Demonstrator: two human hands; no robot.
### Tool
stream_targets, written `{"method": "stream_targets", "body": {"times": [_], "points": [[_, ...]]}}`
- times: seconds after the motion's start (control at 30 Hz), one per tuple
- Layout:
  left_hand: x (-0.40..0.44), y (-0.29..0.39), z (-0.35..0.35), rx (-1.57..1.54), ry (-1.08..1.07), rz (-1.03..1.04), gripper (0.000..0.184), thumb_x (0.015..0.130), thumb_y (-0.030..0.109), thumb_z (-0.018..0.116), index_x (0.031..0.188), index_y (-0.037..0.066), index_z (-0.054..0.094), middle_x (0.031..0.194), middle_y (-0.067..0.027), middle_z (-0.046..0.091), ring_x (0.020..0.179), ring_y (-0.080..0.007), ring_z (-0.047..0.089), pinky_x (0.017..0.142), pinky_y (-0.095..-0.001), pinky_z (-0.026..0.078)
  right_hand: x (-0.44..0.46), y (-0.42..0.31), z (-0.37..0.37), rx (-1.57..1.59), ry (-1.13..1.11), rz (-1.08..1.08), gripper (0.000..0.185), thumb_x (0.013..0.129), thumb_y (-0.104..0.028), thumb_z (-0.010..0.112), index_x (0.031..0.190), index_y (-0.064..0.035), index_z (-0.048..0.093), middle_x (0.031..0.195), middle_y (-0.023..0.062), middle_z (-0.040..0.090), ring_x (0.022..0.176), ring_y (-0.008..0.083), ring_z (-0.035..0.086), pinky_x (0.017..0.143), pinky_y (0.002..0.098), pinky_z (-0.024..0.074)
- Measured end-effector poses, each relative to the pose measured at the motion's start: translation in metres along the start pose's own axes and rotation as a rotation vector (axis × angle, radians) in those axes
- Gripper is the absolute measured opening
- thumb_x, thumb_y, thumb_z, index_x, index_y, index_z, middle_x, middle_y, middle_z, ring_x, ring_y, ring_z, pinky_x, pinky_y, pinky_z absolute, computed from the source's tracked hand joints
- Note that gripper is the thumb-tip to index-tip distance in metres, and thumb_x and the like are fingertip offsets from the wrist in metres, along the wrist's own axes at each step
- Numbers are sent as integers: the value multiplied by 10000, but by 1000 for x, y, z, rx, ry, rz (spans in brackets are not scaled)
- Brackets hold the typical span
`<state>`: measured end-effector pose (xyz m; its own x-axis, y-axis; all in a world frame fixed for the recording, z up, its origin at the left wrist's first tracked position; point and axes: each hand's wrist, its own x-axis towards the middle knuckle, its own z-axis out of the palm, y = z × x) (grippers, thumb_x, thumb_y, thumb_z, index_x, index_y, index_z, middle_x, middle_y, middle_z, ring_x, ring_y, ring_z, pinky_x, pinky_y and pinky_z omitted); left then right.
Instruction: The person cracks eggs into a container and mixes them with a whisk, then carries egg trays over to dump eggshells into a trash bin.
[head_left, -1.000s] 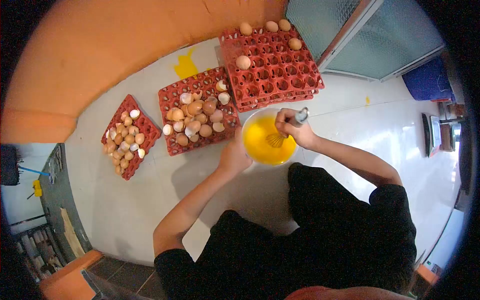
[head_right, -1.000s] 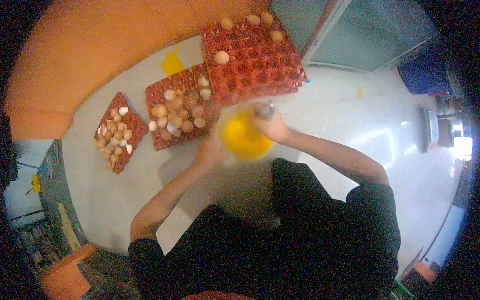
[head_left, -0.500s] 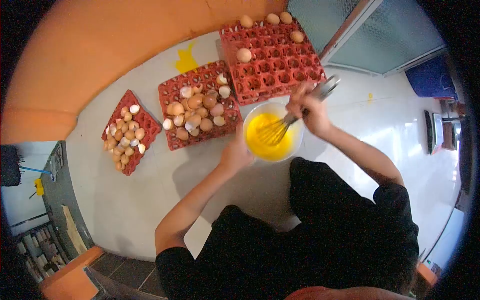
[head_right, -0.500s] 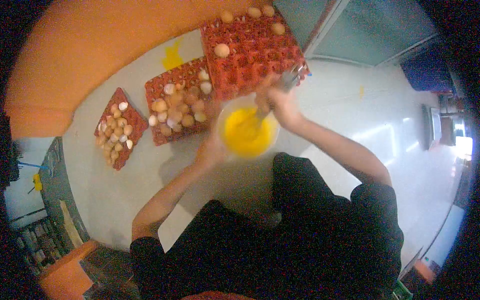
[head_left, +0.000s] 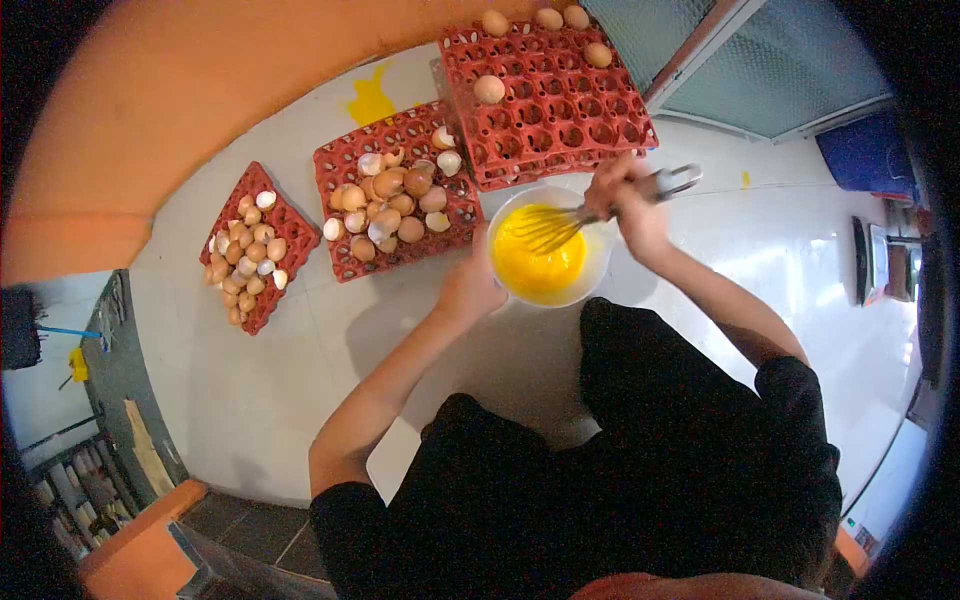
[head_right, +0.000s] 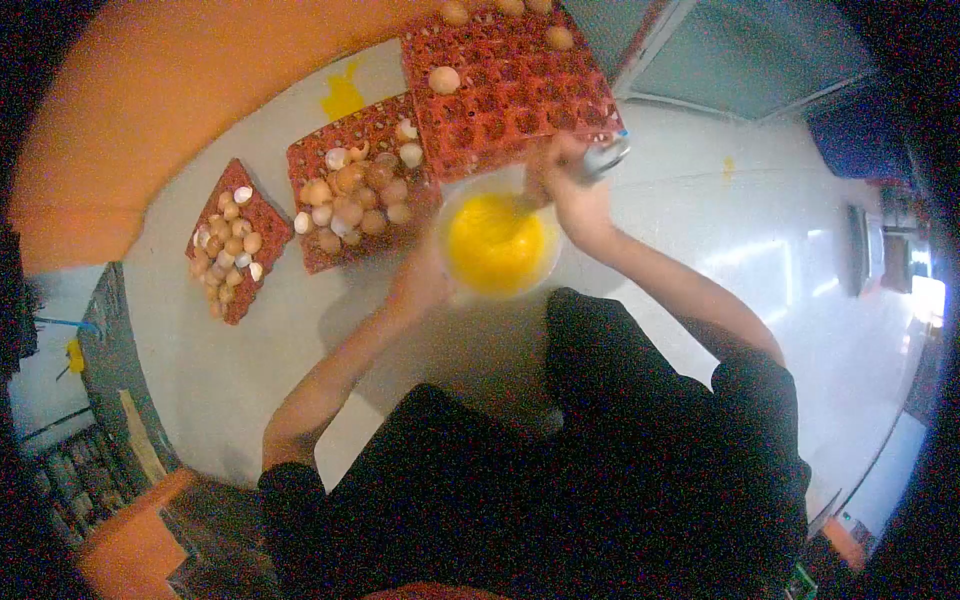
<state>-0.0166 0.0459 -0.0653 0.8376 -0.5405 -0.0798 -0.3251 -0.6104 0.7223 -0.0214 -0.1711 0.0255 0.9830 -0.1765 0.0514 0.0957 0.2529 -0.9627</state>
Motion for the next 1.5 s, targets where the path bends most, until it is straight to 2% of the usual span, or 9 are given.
{"method": "stream_targets", "body": {"times": [0.23, 0.33, 0.5, 0.77, 0.9, 1.03, 1.13, 1.4, 1.5], "points": [[5, -13, 11, -101, 24, 64, 634, 680, 167, 589, 1203, 73, 243, 758, -223, 581, 684, -376, 576, 569, -452, 452, 19, -6, -6, 153, 224, 107, 90, 719, -54, 470, 689, -62, 385, 548, 48, 405, 452, 129, 369, 499, 270, 341], [6, -13, 10, -121, 11, 68, 643, 675, 170, 597, 1203, 92, 239, 746, -214, 582, 680, -375, 576, 566, -446, 453, 13, -17, -11, 131, -70, -160, 97, 746, -29, 432, 675, -72, 381, 603, 41, 409, 473, 128, 362, 490, 258, 329], [10, -20, 9, -16, -50, 4, 676, 666, 164, 602, 1205, 99, 201, 756, -212, 581, 682, -388, 570, 563, -447, 450, -33, 29, -8, -264, -553, -25, 154, 686, 4, 532, 618, -55, 407, 638, 60, 456, 604, 159, 455, 554, 264, 370], [3, -4, 1, 32, -40, -22, 654, 659, 129, 583, 1188, 102, 200, 750, -215, 579, 671, -382, 570, 542, -455, 446, -23, 22, -9, -326, -346, -344, 138, 809, -60, 474, 686, -49, 412, 591, 45, 421, 490, 109, 385, 464, 247, 328], [7, -4, 1, 178, 45, 12, 630, 667, 139, 575, 1178, 96, 211, 744, -217, 577, 671, -379, 571, 545, -459, 444, -12, 23, -2, -38, -132, 186, 174, 780, -93, 486, 655, -77, 367, 569, 33, 392, 438, 101, 344, 430, 234, 301], [2, -4, -1, -2, -33, 32, 612, 675, 157, 572, 1171, 91, 219, 752, -221, 575, 685, -383, 571, 563, -463, 444, -13, -33, 14, 93, -266, -165, 140, 817, -70, 473, 684, -65, 432, 588, 50, 475, 481, 118, 422, 461, 242, 354], [3, -3, -1, -1, -74, 3, 594, 685, 167, 570, 1165, 99, 227, 777, -222, 576, 703, -388, 568, 576, -464, 444, -27, 25, -20, -406, -469, -284, 130, 795, -4, 445, 679, -58, 424, 619, 57, 455, 547, 129, 406, 491, 253, 337], [3, 2, -4, -1, -86, 11, 579, 685, 166, 571, 1157, 99, 243, 799, -220, 578, 715, -388, 567, 590, -463, 444, -28, -36, 19, -156, -434, -284, 197, 838, -114, 471, 663, -49, 407, 587, 58, 432, 476, 109, 379, 456, 247, 343], [2, 0, -8, 12, -92, 4, 578, 682, 162, 571, 1156, 97, 247, 800, -220, 578, 714, -388, 567, 592, -462, 443, -31, 32, -17, -477, -415, -216, 178, 827, -73, 460, 664, -55, 390, 571, 43, 405, 496, 110, 390, 470, 242, 348]]}}
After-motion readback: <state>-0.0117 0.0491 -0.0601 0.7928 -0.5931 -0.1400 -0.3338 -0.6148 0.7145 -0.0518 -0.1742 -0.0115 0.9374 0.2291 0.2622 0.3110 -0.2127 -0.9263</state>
